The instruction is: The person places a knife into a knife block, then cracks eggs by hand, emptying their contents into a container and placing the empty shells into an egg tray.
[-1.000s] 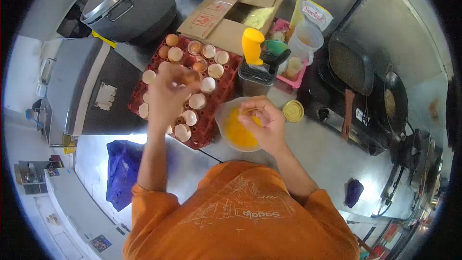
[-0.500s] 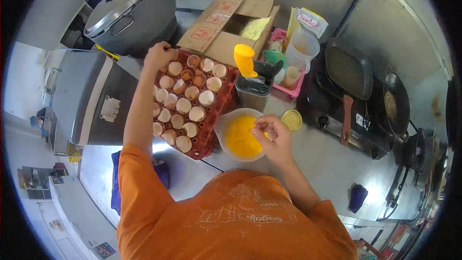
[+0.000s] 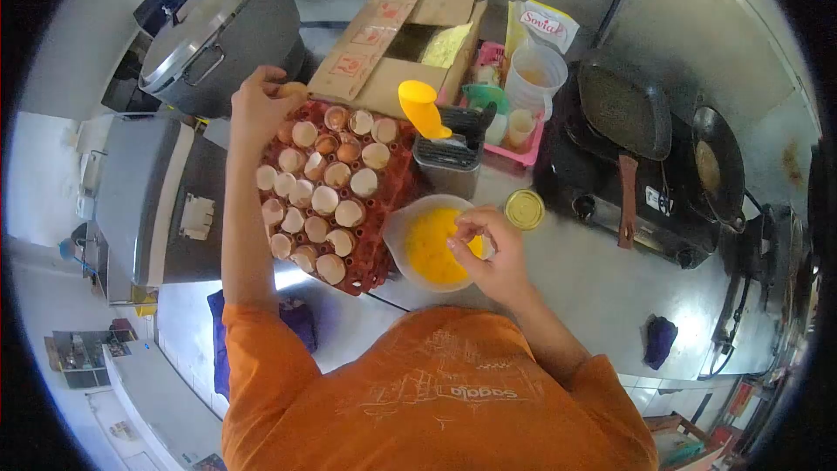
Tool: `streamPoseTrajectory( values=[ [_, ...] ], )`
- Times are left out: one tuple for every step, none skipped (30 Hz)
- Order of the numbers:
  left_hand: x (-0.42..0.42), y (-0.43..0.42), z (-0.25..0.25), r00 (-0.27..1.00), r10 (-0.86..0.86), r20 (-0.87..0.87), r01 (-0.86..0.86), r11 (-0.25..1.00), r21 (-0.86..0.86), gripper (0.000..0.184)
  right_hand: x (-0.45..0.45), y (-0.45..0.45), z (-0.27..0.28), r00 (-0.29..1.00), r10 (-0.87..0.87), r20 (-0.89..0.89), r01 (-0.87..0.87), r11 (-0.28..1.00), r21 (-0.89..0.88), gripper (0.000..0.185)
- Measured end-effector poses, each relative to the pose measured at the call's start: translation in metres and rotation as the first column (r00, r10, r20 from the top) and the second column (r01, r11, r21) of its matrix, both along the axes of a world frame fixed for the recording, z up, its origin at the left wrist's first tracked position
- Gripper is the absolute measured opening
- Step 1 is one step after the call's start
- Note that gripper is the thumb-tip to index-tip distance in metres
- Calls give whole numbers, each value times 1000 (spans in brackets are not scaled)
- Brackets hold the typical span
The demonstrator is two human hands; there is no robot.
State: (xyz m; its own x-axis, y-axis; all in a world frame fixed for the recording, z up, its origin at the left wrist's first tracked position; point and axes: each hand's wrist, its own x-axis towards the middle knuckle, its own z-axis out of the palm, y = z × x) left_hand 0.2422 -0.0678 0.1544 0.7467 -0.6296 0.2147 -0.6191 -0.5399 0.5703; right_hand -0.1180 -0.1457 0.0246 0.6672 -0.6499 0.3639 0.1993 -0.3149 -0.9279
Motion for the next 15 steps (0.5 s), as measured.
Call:
streamPoseTrajectory(
  values=[
    [-29,5,10,996,-36,-76,33,999,-36,47,1,0,8,1000,-17,12,18,998,-65,35],
    [-53,13,9,968,-186,-169,168,979,-116,45,3,1,16,999,-32,20,34,991,-130,39],
    [-77,20,4,908,-335,-251,286,935,-211,44,6,2,26,1000,-25,-6,25,992,-122,39],
    [-105,27,-3,881,-370,-295,326,927,-187,46,10,3,36,999,-36,29,42,971,-234,43],
    [-132,32,-10,847,-407,-343,371,913,-168,49,12,5,40,997,-44,60,62,937,-343,46],
    [-155,35,-14,767,-399,-503,363,916,-173,54,14,6,38,998,-51,27,57,939,-339,46],
    [-173,36,-16,662,-385,-643,359,916,-178,59,15,6,37,1000,4,18,2,933,-360,50],
    [-182,35,-18,645,-416,-641,450,885,-122,70,14,6,36,998,60,12,-51,922,-384,54],
    [-188,37,-25,627,-425,-652,454,880,-137,70,12,9,29,999,52,-10,-52,920,-388,54],
    [-193,39,-33,494,-485,-721,398,864,-309,71,11,11,16,998,45,39,-35,975,-221,49],
    [-198,41,-38,357,-550,-755,306,832,-462,73,9,10,8,995,31,91,-27,998,-49,44],
    [-202,43,-38,249,-568,-785,223,822,-524,73,4,7,6,996,37,80,-32,998,-55,44],
    [-207,44,-44,245,-569,-785,214,822,-529,73,-3,3,5,985,40,168,-109,896,431,37],
    [-213,43,-56,326,-597,-733,172,800,-575,66,-11,-1,3,970,-5,244,-199,565,801,30],
    [-218,42,-68,408,-614,-676,136,773,-620,59,-21,-9,-2,970,0,242,-200,564,801,30]
  ],
)
